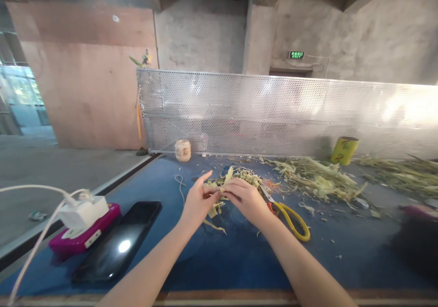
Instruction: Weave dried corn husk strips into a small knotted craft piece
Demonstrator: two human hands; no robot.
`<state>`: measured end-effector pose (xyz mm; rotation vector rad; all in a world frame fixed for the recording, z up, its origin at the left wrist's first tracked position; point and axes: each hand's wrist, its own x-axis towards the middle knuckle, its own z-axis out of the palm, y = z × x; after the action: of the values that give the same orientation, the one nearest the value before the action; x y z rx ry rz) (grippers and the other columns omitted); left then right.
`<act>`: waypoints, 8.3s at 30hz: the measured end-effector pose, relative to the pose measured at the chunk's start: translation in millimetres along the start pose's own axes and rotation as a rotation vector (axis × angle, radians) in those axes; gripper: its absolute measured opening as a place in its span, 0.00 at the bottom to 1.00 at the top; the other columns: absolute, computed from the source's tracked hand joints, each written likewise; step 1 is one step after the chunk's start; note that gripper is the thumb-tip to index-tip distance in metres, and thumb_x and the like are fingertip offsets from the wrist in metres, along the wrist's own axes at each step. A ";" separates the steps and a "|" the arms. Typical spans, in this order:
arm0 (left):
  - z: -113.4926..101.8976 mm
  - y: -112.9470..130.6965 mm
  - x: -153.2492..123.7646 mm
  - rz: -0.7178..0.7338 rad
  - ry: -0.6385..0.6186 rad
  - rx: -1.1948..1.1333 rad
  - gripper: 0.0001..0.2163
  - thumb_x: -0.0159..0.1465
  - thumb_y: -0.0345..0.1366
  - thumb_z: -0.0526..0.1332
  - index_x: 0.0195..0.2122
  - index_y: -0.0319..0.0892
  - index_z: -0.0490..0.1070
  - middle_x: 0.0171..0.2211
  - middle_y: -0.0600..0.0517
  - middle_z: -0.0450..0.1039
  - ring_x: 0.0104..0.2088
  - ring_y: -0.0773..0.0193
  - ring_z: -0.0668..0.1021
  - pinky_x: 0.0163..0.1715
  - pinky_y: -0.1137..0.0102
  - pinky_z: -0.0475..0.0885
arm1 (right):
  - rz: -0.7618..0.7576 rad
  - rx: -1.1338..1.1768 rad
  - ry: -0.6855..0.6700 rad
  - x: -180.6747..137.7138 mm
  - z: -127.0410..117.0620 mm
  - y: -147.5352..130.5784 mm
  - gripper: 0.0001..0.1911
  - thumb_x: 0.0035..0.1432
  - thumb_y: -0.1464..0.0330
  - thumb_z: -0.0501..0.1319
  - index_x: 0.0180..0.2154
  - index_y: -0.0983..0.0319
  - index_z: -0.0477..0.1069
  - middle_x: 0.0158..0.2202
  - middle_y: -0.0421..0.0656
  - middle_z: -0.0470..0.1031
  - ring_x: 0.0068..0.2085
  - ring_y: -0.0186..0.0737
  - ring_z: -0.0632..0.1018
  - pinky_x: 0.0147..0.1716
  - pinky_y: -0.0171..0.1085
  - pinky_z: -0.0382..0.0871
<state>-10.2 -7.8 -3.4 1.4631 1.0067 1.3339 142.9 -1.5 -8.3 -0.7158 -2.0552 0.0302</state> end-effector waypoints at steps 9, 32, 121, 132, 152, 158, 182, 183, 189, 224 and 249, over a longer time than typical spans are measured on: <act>0.3 -3.2 0.7 0.064 -0.137 0.253 0.36 0.53 0.37 0.59 0.60 0.35 0.45 0.31 0.47 0.76 0.30 0.59 0.74 0.33 0.64 0.67 | 0.149 0.082 -0.057 2.9 -1.3 1.5 0.03 0.53 0.72 0.57 0.30 0.59 0.69 0.28 0.40 0.68 0.28 0.33 0.69 0.28 0.32 0.64; 0.8 -3.2 -0.8 -0.006 -0.146 0.000 0.27 0.56 0.42 0.56 0.56 0.37 0.57 0.22 0.55 0.65 0.25 0.67 0.66 0.28 0.70 0.61 | 0.409 0.614 -0.012 7.6 -5.3 -0.7 0.15 0.48 0.71 0.60 0.41 0.58 0.64 0.35 0.40 0.72 0.32 0.32 0.71 0.30 0.33 0.64; -0.9 3.8 -2.4 0.044 -0.089 0.157 0.29 0.55 0.42 0.57 0.57 0.36 0.55 0.19 0.57 0.64 0.20 0.70 0.64 0.23 0.73 0.58 | 0.317 0.192 -0.048 5.4 -5.1 0.3 0.01 0.48 0.70 0.59 0.26 0.60 0.68 0.29 0.40 0.72 0.33 0.36 0.71 0.32 0.35 0.62; 1.9 6.9 -3.1 -0.033 -0.086 -0.035 0.29 0.53 0.34 0.59 0.57 0.35 0.54 0.31 0.50 0.75 0.36 0.63 0.75 0.38 0.68 0.67 | 0.279 -0.032 0.000 6.8 -6.8 -2.4 0.02 0.50 0.72 0.56 0.28 0.60 0.66 0.30 0.40 0.73 0.35 0.38 0.71 0.35 0.36 0.60; -0.9 0.3 0.4 -0.067 -0.121 -0.201 0.33 0.49 0.29 0.63 0.57 0.36 0.53 0.36 0.49 0.77 0.40 0.62 0.75 0.47 0.64 0.66 | 0.126 -0.097 -0.016 4.2 -8.9 -3.2 0.02 0.55 0.70 0.55 0.32 0.59 0.66 0.30 0.40 0.73 0.32 0.36 0.71 0.38 0.37 0.59; 0.0 1.0 0.0 -0.031 -0.097 -0.124 0.34 0.49 0.31 0.63 0.57 0.34 0.53 0.36 0.49 0.77 0.44 0.59 0.74 0.47 0.63 0.66 | 0.276 0.138 -0.006 4.8 -5.7 -3.4 0.02 0.52 0.71 0.54 0.29 0.60 0.64 0.27 0.38 0.70 0.30 0.33 0.71 0.31 0.33 0.63; 2.1 2.1 -3.5 0.136 -0.012 -0.210 0.42 0.50 0.30 0.63 0.61 0.41 0.36 0.41 0.44 0.74 0.36 0.64 0.76 0.40 0.67 0.70 | 0.493 0.502 0.064 6.8 -0.3 7.5 0.07 0.49 0.67 0.59 0.33 0.62 0.66 0.28 0.39 0.69 0.30 0.34 0.71 0.32 0.35 0.65; 1.9 1.4 -3.2 0.149 -0.013 -0.208 0.42 0.50 0.30 0.63 0.61 0.41 0.37 0.42 0.44 0.73 0.36 0.64 0.76 0.39 0.67 0.70 | 0.489 0.518 0.060 6.7 0.0 7.7 0.09 0.49 0.67 0.58 0.36 0.62 0.66 0.28 0.39 0.69 0.31 0.34 0.71 0.33 0.35 0.65; 0.9 1.6 -1.5 0.170 -0.002 -0.203 0.40 0.50 0.30 0.63 0.61 0.43 0.41 0.46 0.44 0.70 0.35 0.66 0.74 0.37 0.69 0.71 | 0.484 0.570 0.032 7.0 0.7 7.1 0.13 0.47 0.67 0.60 0.38 0.61 0.68 0.32 0.41 0.70 0.35 0.36 0.72 0.37 0.36 0.66; -0.5 0.0 -5.8 0.311 0.140 0.104 0.35 0.52 0.36 0.62 0.59 0.44 0.47 0.35 0.48 0.75 0.36 0.61 0.74 0.34 0.66 0.69 | 0.463 0.633 0.028 6.8 1.1 1.5 0.06 0.49 0.66 0.59 0.31 0.61 0.66 0.26 0.38 0.67 0.28 0.32 0.70 0.29 0.32 0.65; 3.1 2.9 -8.2 0.270 -0.009 -0.039 0.36 0.54 0.34 0.60 0.61 0.44 0.41 0.34 0.48 0.76 0.28 0.65 0.73 0.25 0.70 0.70 | 0.502 0.750 0.063 7.6 -3.4 4.1 0.09 0.45 0.67 0.62 0.27 0.61 0.62 0.24 0.36 0.68 0.26 0.30 0.71 0.28 0.32 0.66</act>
<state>-7.9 -16.7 -2.9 1.6160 0.7919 1.5269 144.4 4.9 -1.7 -0.7053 -1.5721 0.9907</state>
